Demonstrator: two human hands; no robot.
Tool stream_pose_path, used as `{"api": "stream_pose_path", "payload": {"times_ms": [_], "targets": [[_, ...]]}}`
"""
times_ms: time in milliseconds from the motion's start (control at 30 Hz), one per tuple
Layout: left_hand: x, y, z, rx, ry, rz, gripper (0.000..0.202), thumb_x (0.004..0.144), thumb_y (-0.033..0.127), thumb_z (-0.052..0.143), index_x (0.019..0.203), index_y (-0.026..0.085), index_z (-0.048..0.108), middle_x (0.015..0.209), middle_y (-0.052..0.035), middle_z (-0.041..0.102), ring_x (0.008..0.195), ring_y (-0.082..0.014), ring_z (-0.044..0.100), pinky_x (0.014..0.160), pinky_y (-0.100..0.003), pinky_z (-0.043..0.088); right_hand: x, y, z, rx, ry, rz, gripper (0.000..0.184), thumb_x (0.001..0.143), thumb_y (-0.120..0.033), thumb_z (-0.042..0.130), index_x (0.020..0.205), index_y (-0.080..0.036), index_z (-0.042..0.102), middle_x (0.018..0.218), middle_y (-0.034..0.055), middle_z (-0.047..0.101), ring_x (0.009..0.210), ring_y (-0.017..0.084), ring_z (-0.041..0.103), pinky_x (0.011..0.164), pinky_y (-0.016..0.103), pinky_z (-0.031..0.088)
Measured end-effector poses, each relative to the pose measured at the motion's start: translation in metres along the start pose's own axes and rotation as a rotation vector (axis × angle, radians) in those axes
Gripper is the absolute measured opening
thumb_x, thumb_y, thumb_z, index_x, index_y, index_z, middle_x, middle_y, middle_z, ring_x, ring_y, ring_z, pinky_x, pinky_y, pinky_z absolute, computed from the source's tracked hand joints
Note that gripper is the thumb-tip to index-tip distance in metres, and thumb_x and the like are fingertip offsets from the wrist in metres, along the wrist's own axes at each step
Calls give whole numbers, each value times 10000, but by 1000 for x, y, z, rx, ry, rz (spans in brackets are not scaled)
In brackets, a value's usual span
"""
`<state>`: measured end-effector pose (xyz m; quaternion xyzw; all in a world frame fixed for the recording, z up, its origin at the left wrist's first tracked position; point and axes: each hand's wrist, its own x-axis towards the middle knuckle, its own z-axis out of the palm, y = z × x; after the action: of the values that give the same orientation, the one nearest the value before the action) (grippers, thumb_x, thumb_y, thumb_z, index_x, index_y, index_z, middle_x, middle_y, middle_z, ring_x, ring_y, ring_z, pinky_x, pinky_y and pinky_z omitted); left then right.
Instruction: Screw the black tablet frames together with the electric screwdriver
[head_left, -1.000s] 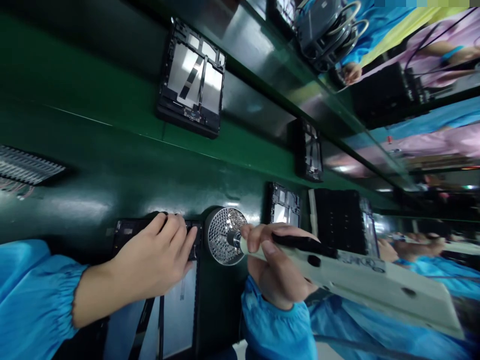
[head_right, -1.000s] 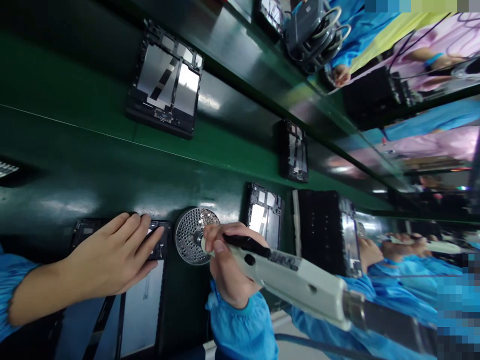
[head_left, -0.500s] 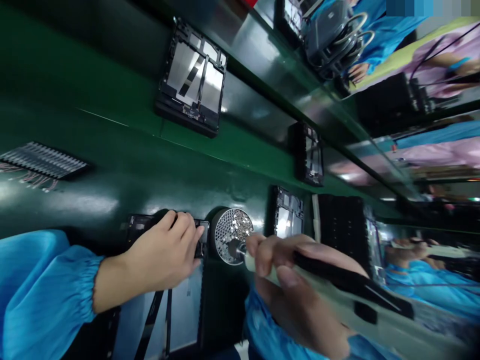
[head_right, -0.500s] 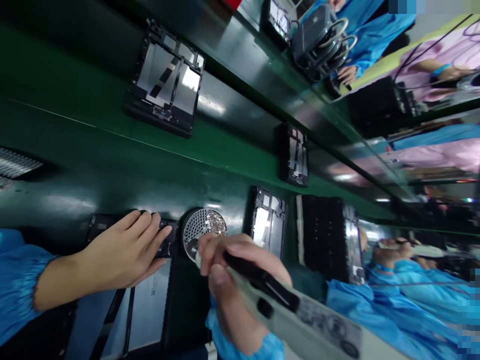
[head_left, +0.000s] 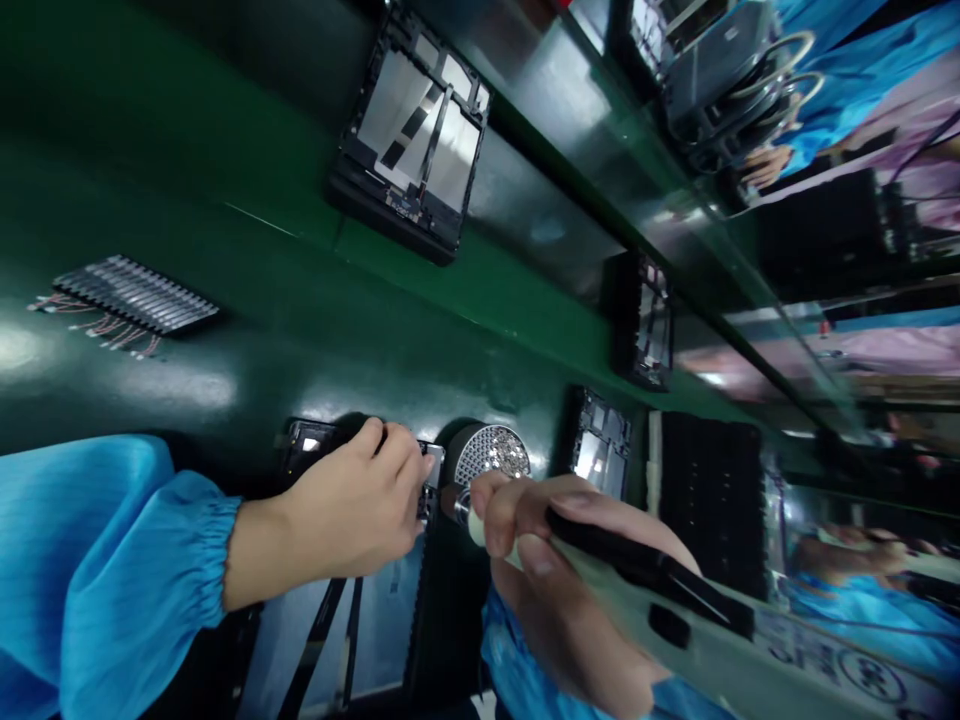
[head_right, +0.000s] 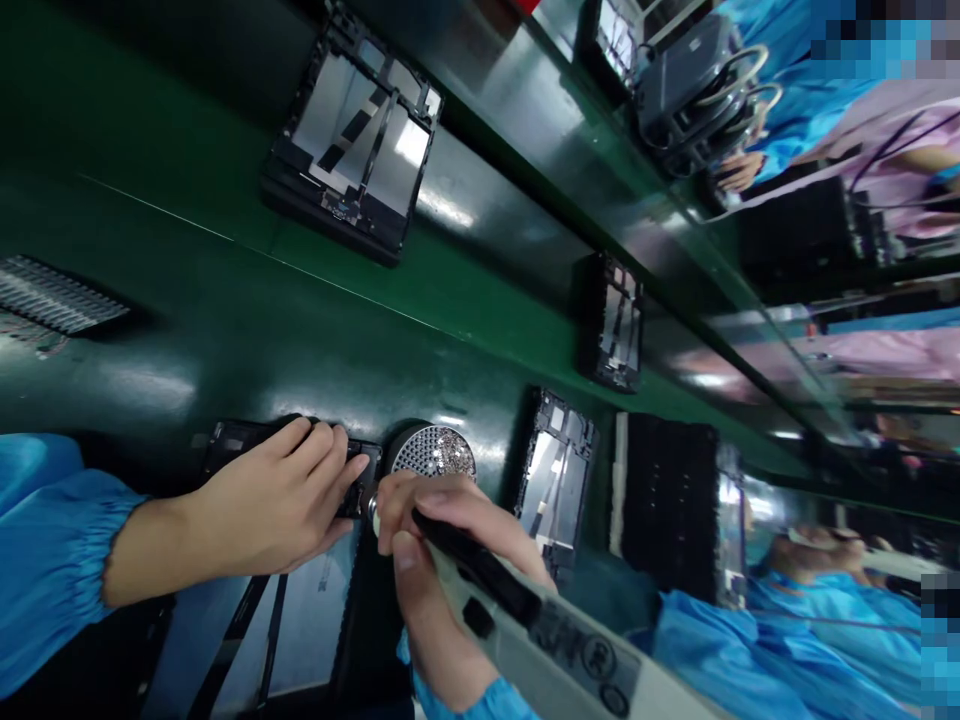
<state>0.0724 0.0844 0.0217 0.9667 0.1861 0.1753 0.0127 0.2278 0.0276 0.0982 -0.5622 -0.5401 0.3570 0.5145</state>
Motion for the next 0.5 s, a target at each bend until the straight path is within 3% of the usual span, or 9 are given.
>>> {"api": "stream_pose_path", "payload": {"times_ms": [233,500], "targets": [[-1,1,0,3,2,-6,431,979,392,525,1213,93,730,1063,-194,734,997,-362,645,795,-476,497,-4,7,-1,43,-19,-2,326,833,-27,608,1056,-258,664,798,-25,599,626,140,595,727,449,558],[-1,2,-1,-6,-26,-3,397,984,394,527,1142,109,753,1070,-191,727,1008,-365,639,802,-484,481,-5,9,-1,42,-26,18,358,835,-26,590,1072,-285,657,790,-39,590,638,133,593,734,434,555]]}}
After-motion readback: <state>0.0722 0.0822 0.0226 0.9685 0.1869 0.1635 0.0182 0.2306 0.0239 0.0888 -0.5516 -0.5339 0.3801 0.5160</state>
